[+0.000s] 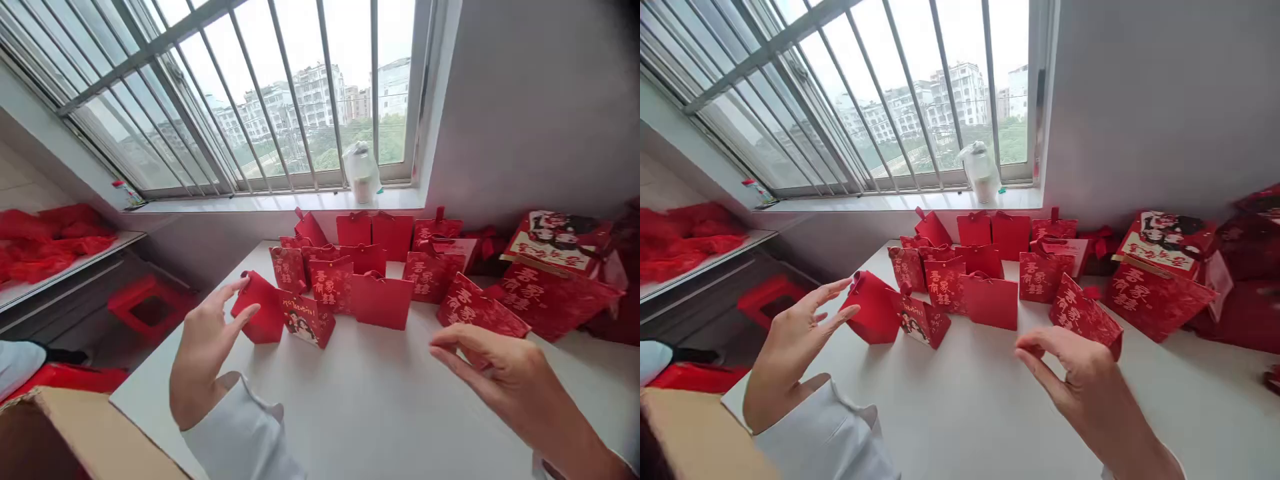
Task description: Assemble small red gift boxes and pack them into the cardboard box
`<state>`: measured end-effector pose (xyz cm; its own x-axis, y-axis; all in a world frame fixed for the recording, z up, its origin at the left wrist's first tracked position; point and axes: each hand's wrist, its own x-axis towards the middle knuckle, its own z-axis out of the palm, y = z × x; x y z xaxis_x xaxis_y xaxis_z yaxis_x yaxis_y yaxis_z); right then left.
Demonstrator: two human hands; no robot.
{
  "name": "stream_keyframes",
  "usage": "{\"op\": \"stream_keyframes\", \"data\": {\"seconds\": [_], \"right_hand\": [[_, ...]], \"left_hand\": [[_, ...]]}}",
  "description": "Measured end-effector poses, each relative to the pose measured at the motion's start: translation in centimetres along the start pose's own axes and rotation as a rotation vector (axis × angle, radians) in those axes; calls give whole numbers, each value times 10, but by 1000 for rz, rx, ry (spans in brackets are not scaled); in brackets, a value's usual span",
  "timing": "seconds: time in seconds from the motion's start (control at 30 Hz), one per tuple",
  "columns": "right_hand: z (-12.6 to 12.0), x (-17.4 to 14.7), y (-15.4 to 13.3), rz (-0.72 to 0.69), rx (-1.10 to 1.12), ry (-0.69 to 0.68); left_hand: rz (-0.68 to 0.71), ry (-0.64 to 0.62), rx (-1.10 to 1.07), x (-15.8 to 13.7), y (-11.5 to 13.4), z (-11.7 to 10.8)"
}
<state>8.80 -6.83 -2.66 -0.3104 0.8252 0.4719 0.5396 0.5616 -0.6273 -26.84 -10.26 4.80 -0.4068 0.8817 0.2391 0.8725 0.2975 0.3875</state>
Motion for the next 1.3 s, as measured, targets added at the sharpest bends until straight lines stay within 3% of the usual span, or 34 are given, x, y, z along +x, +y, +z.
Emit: {"op": "stream_keyframes", "data": {"seconds": [0.1,0.2,0.27,0.37,0.5,0.63,0.8,0.9,1.03,1.17,1.3], "right_hand": [[69,30,-23,7,224,-189],[132,60,-33,57,311,-124],[159,74,-36,45,335,-65],[173,82,-43,21,385,-115],[152,71,-43,37,461,-124],[97,44,-27,97,515,-171],[12,-2,-3,247,377,-211],[-22,-32,7,356,284,-144],[-42,-66,20,476,257,-18],[-45,-87,32,540,297,74],[-48,-94,33,520,210,28]], "left_hand": [[-60,18,-36,5,-17,14],[-14,-83,-149,8,-14,24],[49,-147,-226,8,-4,26],[151,-207,-281,8,12,26],[227,-252,-295,9,25,27],[387,-396,-416,9,46,37],[708,-779,-714,-6,113,72],[750,-926,-832,-27,160,99],[634,-1035,-983,-51,201,132],[485,-1048,-1109,-62,216,148],[636,-1101,-953,-62,215,139]]}}
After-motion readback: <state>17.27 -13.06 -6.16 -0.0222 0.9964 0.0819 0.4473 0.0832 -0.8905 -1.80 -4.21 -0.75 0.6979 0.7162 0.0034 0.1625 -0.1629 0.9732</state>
